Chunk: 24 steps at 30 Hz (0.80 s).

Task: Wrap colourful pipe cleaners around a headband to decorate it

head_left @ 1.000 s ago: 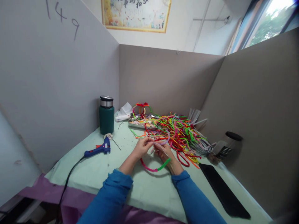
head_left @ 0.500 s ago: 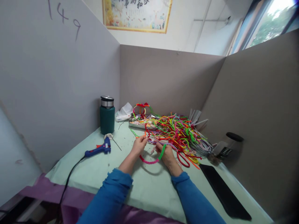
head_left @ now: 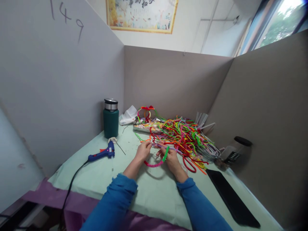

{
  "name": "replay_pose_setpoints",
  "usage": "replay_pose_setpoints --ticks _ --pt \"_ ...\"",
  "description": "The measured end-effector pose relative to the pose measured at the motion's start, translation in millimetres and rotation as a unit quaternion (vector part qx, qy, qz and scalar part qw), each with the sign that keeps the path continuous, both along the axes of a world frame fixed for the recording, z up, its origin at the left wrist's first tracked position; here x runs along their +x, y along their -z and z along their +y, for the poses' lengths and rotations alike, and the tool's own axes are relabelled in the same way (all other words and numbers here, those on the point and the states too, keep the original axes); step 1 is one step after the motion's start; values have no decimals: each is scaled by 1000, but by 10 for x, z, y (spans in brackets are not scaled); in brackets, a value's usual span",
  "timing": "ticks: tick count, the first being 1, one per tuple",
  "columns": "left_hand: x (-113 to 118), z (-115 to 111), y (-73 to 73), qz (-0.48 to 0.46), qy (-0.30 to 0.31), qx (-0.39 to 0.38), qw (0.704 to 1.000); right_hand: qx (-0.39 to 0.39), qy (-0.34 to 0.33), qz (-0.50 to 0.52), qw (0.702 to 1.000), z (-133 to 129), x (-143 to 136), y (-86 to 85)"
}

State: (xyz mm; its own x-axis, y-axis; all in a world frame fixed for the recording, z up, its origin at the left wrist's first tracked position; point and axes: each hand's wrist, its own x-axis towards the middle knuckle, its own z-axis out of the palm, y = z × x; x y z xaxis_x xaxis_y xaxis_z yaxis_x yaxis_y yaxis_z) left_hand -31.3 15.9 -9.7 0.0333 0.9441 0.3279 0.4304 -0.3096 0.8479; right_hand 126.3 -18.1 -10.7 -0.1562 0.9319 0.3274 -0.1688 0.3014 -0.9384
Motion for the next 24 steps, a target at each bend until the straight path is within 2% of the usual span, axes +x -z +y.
replay_pose_setpoints --ticks 3,6,11,14,17,20,24 --pt "16 -58 -52 36 8 12 999 -8 -15 10 1000 -5 10 2" --pt "27 -103 -81 71 -18 12 997 -9 -30 6 999 -13 14 0" --pt "17 -109 -85 57 -11 15 998 3 -37 -15 999 -27 -16 -15" --pt "2 -79 -72 62 -12 17 998 37 1 -77 996 -41 -32 -12" --pt "-8 -49 -63 47 -8 13 999 100 67 -146 982 -58 -20 -4" --pt "-6 -49 -72 -17 22 -16 999 159 120 -197 960 -57 12 2" --pt "6 -98 -104 -95 51 -86 990 166 155 -221 948 6 56 37"
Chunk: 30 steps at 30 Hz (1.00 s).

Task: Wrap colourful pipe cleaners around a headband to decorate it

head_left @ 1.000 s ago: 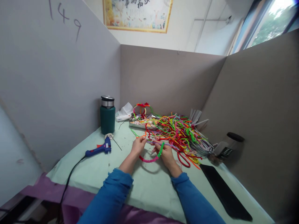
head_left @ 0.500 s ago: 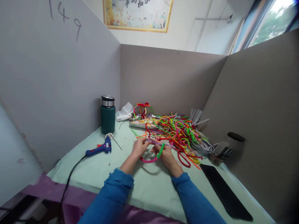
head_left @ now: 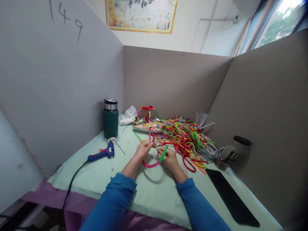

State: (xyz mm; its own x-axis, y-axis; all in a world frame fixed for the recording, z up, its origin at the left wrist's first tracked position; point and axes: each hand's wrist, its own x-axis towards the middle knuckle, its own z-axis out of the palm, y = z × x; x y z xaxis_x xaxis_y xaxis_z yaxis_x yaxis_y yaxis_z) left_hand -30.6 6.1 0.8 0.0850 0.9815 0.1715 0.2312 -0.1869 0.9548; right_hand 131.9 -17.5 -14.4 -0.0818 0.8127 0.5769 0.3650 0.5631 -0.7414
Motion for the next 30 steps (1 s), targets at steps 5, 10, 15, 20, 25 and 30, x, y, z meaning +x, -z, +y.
replay_pose_setpoints --ticks 5,10,15,20,25,30 --pt "4 -57 -6 8 99 -68 993 -74 -24 99 992 99 22 36" --pt "20 -84 19 60 178 -51 981 -171 -67 190 964 102 6 -8" --pt "63 -75 41 106 202 -1 974 -165 -114 203 959 65 -7 -15" --pt "94 -84 34 95 224 64 968 -169 -87 241 952 84 -2 1" --pt "85 -148 -37 132 212 118 961 -197 -84 268 939 90 2 -10" --pt "92 -214 -87 164 172 180 955 -203 -100 240 944 129 26 48"
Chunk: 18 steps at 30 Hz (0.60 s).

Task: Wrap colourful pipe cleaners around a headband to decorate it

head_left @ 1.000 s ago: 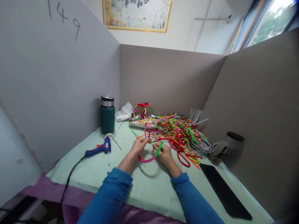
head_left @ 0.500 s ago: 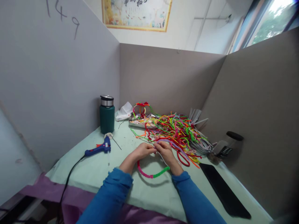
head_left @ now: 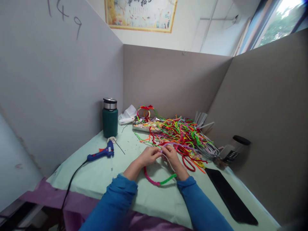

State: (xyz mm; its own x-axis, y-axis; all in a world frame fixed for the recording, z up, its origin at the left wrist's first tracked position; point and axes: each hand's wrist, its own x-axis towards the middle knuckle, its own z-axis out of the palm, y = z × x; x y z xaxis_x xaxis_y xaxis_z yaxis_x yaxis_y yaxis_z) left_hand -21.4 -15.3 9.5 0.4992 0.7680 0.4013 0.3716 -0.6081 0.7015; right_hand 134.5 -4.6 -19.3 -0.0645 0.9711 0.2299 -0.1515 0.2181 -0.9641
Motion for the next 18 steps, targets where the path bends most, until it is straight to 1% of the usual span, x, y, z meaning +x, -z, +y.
replay_pose_setpoints --ticks 2,5,8,12,16,18 --pt "8 -16 -5 -5 -16 3 1000 -9 -8 10 1000 18 11 19" --pt "13 -27 -5 -34 -39 -11 999 -24 -13 16 999 23 13 15" --pt "9 -24 -1 -66 -32 -11 997 -48 -23 31 998 -2 -10 -13" --pt "0 -8 7 -77 -15 -5 997 -83 -42 82 992 -51 -63 -59" --pt "1 16 12 -94 -15 -28 995 -101 -52 110 987 -88 -88 -109" --pt "7 33 11 -126 -19 -41 991 -100 -54 120 986 -103 -83 -125"
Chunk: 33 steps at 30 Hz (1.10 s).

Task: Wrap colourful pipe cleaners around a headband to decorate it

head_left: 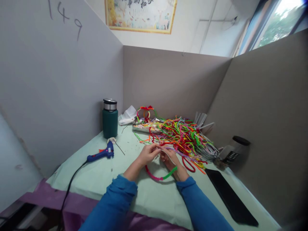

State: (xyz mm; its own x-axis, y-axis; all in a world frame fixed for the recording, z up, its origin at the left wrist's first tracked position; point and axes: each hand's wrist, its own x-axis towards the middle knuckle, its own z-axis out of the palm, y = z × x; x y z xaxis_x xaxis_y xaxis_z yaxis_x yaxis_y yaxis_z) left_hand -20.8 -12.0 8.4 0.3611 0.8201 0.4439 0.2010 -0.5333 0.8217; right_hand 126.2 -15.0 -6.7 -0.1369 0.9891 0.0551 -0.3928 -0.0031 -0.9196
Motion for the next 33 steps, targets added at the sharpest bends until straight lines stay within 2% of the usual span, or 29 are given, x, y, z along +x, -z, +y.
replay_pose_setpoints --ticks 5,8,10,15,21,26,33 --pt "19 90 21 -100 -27 -53 993 32 -18 -13 999 -27 14 7" --pt "13 156 56 -122 -57 -93 986 52 -21 -43 997 -40 -1 15" --pt "0 183 75 -124 -74 -93 985 73 -16 -81 994 -52 -11 15" --pt "-41 179 73 -41 -134 -35 990 110 -14 -131 985 -55 -10 39" --pt "-47 133 53 32 -133 -3 991 109 2 -136 985 -24 0 100" --pt "-43 111 66 74 -164 12 984 135 6 -176 975 -77 -14 63" --pt "-50 143 119 143 -192 36 970 159 83 -202 963 -104 -56 15"
